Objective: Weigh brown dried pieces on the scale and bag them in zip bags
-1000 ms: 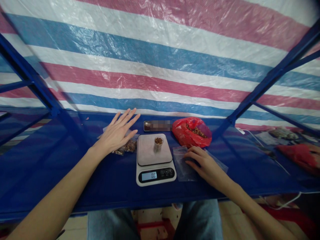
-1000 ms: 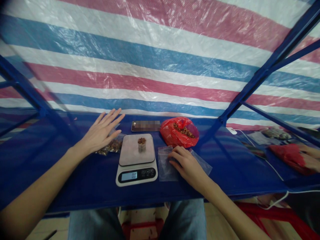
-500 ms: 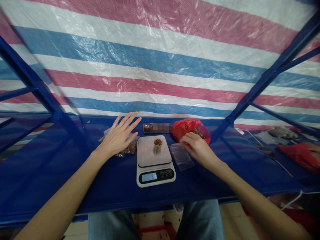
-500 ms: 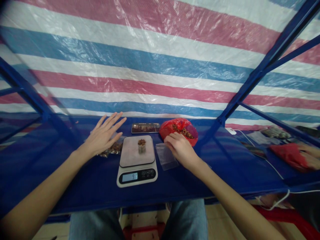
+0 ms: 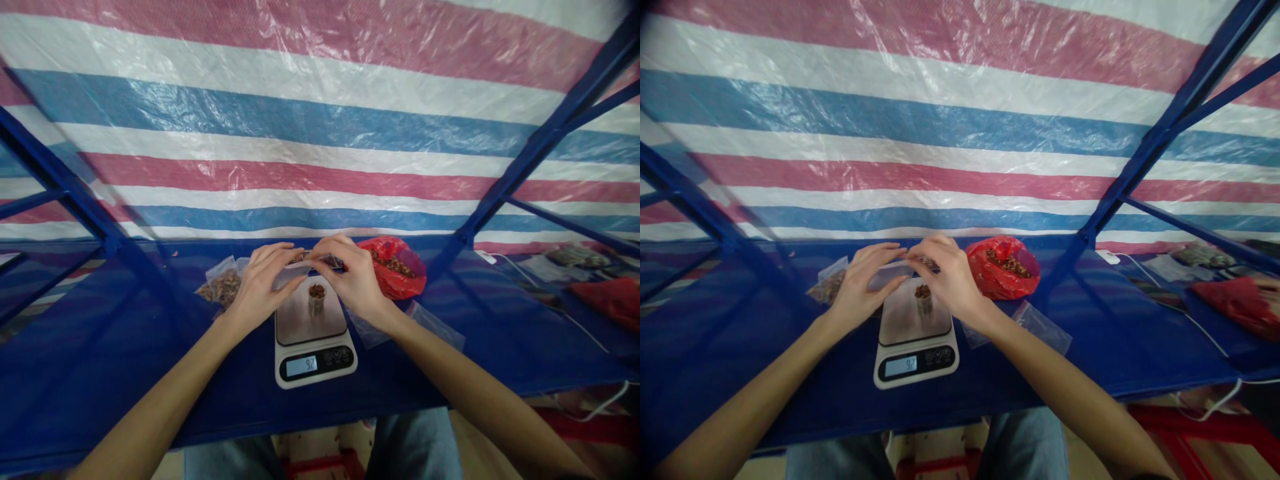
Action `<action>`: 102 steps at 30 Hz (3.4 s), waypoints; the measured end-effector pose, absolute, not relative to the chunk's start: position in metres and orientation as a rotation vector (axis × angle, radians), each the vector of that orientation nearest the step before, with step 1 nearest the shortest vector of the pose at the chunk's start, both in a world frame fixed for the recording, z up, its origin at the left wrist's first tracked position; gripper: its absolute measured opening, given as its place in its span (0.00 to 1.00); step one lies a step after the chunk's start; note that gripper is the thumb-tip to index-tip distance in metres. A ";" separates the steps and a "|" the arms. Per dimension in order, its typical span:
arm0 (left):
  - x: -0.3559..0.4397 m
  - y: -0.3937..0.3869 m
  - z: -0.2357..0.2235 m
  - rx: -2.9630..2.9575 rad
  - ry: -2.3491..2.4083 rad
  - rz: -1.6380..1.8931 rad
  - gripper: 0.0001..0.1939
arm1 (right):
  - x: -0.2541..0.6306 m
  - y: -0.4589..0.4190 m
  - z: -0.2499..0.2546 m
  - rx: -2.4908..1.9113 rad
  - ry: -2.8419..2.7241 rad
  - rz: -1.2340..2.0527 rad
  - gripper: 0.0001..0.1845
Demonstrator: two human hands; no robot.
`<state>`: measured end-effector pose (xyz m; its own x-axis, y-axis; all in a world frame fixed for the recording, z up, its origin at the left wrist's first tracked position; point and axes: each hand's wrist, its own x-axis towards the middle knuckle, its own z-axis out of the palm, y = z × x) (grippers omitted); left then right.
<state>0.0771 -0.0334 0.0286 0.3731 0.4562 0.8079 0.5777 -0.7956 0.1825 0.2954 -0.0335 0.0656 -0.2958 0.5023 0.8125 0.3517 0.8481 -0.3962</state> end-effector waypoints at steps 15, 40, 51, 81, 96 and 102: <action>0.078 -0.050 0.031 -2.440 -1.095 -1.616 0.04 | 0.298 -0.050 0.040 -0.512 -1.962 -0.206 0.08; 0.071 -0.058 0.030 -2.459 -0.859 -1.331 0.03 | 0.302 -0.060 0.030 -0.475 -2.125 -0.347 0.15; 0.076 -0.055 0.032 -2.568 -0.887 -1.079 0.19 | 0.295 -0.065 0.041 -0.314 -2.294 -0.388 0.13; 0.049 -0.031 0.019 -2.457 -1.123 -1.054 0.06 | 0.351 -0.027 0.042 -0.814 -2.255 0.481 0.27; 0.062 -0.036 0.016 -2.503 -1.210 -1.065 0.04 | 0.318 -0.036 0.023 -0.891 -2.011 0.837 0.16; 0.063 -0.037 0.017 -2.558 -1.367 -1.110 0.04 | 0.288 -0.037 0.029 -0.837 -1.926 0.858 0.17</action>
<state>0.0627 -0.0371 0.0175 0.3570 0.7121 0.6045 0.7377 -0.6119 0.2851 0.2882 -0.0374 0.0288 -0.4188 0.8043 0.4214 0.2244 0.5414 -0.8103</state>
